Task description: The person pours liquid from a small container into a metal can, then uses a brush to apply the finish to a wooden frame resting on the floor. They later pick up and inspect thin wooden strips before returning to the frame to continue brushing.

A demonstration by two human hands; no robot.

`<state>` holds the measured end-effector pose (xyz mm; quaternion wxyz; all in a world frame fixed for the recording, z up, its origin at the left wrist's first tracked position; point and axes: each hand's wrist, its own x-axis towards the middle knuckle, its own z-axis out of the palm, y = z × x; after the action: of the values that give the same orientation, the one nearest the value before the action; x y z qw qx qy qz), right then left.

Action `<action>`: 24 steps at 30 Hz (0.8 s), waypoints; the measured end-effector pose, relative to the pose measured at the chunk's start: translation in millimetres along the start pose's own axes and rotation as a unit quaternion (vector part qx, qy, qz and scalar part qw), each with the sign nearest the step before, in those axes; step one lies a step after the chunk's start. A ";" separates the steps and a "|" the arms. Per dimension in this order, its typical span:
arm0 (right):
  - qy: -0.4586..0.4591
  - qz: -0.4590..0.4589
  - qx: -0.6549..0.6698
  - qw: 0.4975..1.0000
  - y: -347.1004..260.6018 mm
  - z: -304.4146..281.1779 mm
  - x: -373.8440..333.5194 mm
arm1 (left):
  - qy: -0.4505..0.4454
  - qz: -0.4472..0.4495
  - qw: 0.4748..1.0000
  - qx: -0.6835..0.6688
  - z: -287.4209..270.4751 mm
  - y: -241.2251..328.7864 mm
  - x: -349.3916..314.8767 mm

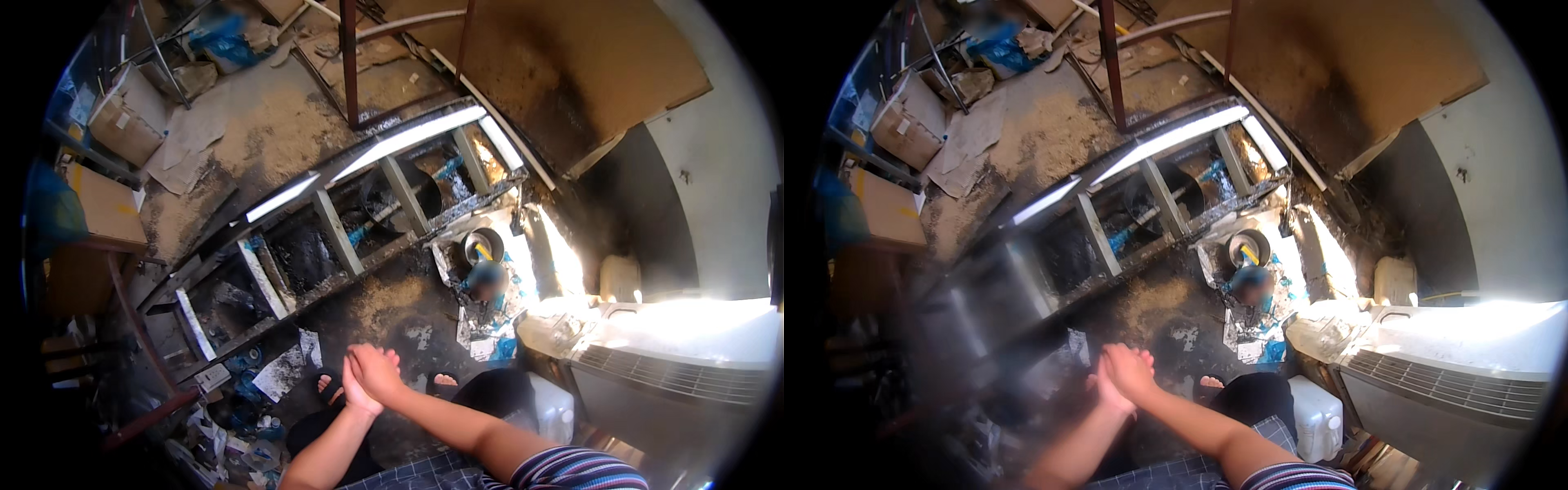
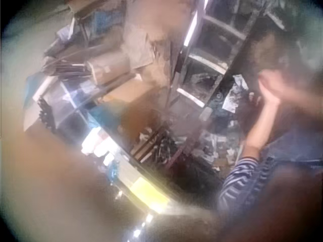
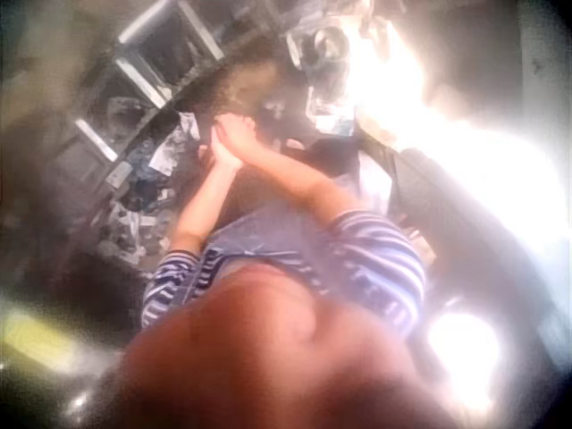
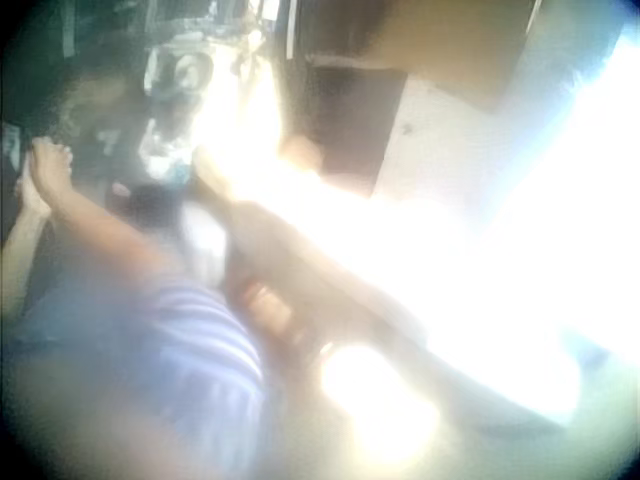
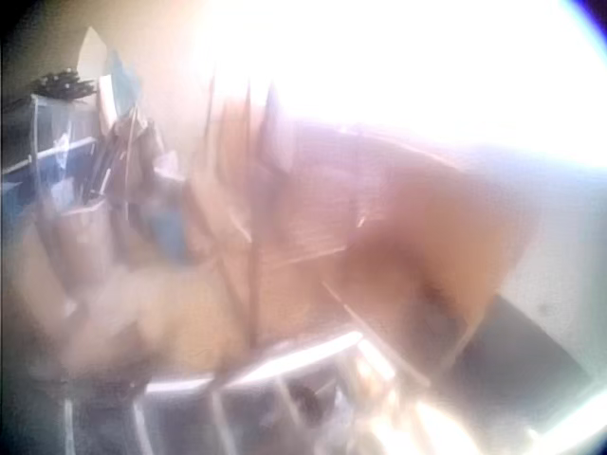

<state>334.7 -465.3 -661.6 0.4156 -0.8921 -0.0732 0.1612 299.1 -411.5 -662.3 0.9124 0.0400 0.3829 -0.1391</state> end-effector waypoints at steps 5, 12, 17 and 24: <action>-0.171 -0.002 -0.059 0.983 -47.9 -59.3 -80.5 | 0.124 0.106 0.985 -0.050 25.4 -68.2 -100.9; -0.169 0.238 0.345 0.892 -186.0 -166.3 -164.4 | 0.114 0.150 0.981 0.032 137.7 -81.7 -241.4; -0.213 0.361 0.595 0.686 -246.7 -211.0 -219.2 | 0.010 0.262 0.956 -0.132 174.2 -89.4 -339.0; -0.286 -0.312 0.037 0.905 -301.4 -251.5 -318.6 | 0.105 0.239 0.953 -0.156 147.0 -121.7 -442.5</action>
<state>124.7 -536.2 -207.1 0.4388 -0.7233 -0.4577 0.2735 69.9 -455.7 -240.7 0.8684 0.0023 0.4729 0.1491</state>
